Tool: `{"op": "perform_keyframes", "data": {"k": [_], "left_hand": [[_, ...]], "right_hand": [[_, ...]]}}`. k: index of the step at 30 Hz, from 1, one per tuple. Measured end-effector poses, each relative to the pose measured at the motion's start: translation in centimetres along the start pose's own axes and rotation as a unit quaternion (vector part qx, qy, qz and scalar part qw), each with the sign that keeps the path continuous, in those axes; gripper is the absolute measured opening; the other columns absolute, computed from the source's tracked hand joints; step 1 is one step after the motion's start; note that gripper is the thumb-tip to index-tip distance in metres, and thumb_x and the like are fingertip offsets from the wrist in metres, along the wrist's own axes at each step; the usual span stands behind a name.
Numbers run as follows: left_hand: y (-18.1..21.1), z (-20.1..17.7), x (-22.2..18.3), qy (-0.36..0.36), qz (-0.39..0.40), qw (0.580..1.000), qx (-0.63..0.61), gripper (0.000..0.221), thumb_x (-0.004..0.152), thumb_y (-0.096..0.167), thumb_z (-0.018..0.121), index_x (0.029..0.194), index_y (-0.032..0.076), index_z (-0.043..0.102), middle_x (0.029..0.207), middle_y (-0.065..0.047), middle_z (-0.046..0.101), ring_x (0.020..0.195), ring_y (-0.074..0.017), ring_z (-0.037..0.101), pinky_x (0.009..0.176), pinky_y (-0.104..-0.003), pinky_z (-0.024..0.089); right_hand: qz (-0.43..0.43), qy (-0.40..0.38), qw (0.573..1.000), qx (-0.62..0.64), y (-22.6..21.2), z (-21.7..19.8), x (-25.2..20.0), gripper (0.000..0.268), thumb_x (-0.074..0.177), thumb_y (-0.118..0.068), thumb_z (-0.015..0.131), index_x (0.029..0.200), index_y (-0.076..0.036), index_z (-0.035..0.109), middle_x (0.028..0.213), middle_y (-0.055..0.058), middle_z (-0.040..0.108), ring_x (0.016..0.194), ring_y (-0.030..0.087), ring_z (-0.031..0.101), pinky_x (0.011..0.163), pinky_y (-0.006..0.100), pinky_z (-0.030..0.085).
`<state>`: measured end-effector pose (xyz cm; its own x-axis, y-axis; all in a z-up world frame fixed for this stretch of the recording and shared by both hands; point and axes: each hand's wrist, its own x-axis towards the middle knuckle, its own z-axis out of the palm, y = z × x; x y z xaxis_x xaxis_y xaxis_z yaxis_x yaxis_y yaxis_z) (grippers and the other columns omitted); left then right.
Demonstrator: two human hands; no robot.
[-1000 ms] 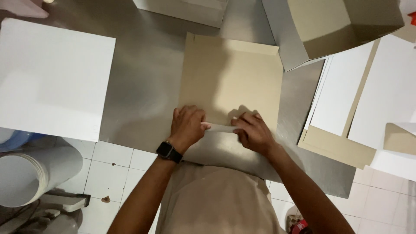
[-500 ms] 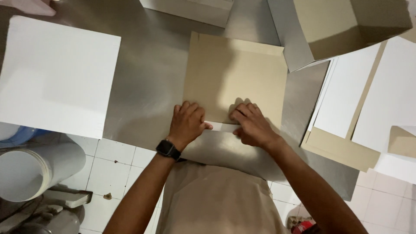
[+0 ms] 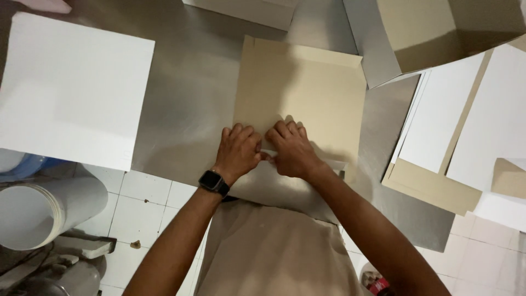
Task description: Assembling a cardboard box by folding pre-cut cardboard sheets on a stainless steel table
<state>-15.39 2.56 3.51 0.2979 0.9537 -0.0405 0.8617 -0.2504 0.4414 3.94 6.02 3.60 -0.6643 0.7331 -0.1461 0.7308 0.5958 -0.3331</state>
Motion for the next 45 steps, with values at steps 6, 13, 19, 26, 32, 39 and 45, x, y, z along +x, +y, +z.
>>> {"op": "perform_keyframes", "data": {"k": [6, 13, 19, 26, 32, 39, 45], "left_hand": [[0.0, -0.6, -0.1, -0.014, 0.008, 1.000, -0.010, 0.034, 0.077, 0.039, 0.084, 0.078, 0.017, 0.057, 0.084, -0.004, 0.054, 0.090, -0.0305, 0.058, 0.082, -0.048, 0.044], [-0.6, 0.4, -0.2, -0.004, 0.020, 1.000, -0.004, 0.039, 0.079, 0.046, 0.082, 0.077, 0.017, 0.055, 0.084, -0.004, 0.052, 0.090, -0.0297, 0.057, 0.081, -0.047, 0.043], [-0.7, 1.0, 0.2, -0.003, 0.030, 0.999, 0.021, 0.041, 0.077, 0.050, 0.082, 0.077, 0.017, 0.057, 0.084, -0.005, 0.055, 0.090, -0.0306, 0.059, 0.084, -0.049, 0.045], [3.2, 3.1, 2.7, -0.003, 0.109, 0.990, 0.087, 0.046, 0.070, 0.053, 0.083, 0.089, 0.014, 0.070, 0.096, -0.008, 0.064, 0.104, -0.0312, 0.059, 0.091, -0.052, 0.044], [9.3, 7.9, 4.8, 0.061, 0.173, 0.983, -0.018, 0.035, 0.078, 0.048, 0.075, 0.084, 0.013, 0.071, 0.095, -0.008, 0.067, 0.109, -0.0309, 0.060, 0.094, -0.052, 0.041], [11.5, 7.9, 7.0, -0.078, 0.133, 0.987, -0.044, 0.031, 0.084, 0.041, 0.070, 0.100, 0.014, 0.069, 0.106, -0.010, 0.064, 0.117, -0.0334, 0.052, 0.094, -0.052, 0.035], [8.9, 5.0, 5.6, -0.157, 0.011, 0.987, -0.018, 0.050, 0.084, 0.053, 0.073, 0.118, 0.018, 0.064, 0.134, -0.013, 0.061, 0.135, -0.0353, 0.043, 0.109, -0.066, 0.024]], "right_hand": [[0.024, -0.016, 0.999, 0.041, 2.8, -0.8, -3.3, 0.060, 0.074, -0.031, 0.085, 0.123, -0.020, 0.051, 0.119, 0.006, 0.049, 0.114, 0.034, 0.046, 0.095, 0.045, 0.034], [0.131, -0.079, 0.988, 0.009, 8.5, -3.5, -8.7, 0.061, 0.073, -0.037, 0.086, 0.124, -0.019, 0.058, 0.125, 0.008, 0.050, 0.120, 0.038, 0.042, 0.102, 0.049, 0.033], [0.178, -0.079, 0.981, -0.009, 11.9, -2.9, -11.5, 0.068, 0.071, -0.031, 0.088, 0.125, -0.022, 0.049, 0.123, 0.007, 0.045, 0.119, 0.037, 0.043, 0.098, 0.048, 0.033], [0.180, -0.069, 0.981, -0.012, 11.0, -3.0, -11.3, 0.064, 0.075, -0.037, 0.084, 0.126, -0.020, 0.050, 0.122, 0.008, 0.044, 0.116, 0.037, 0.043, 0.099, 0.050, 0.034], [0.192, -0.047, 0.980, 0.023, 10.4, -3.0, -11.6, 0.062, 0.074, -0.033, 0.085, 0.125, -0.018, 0.054, 0.120, 0.008, 0.045, 0.114, 0.038, 0.043, 0.098, 0.050, 0.034], [0.198, -0.052, 0.978, 0.033, 10.3, -3.3, -11.3, 0.065, 0.071, -0.030, 0.088, 0.123, -0.018, 0.051, 0.119, 0.008, 0.043, 0.113, 0.037, 0.043, 0.096, 0.048, 0.033], [0.186, -0.061, 0.980, 0.033, 10.0, -3.3, -11.4, 0.066, 0.073, -0.030, 0.086, 0.127, -0.021, 0.049, 0.120, 0.007, 0.043, 0.112, 0.036, 0.044, 0.096, 0.048, 0.035]]}}
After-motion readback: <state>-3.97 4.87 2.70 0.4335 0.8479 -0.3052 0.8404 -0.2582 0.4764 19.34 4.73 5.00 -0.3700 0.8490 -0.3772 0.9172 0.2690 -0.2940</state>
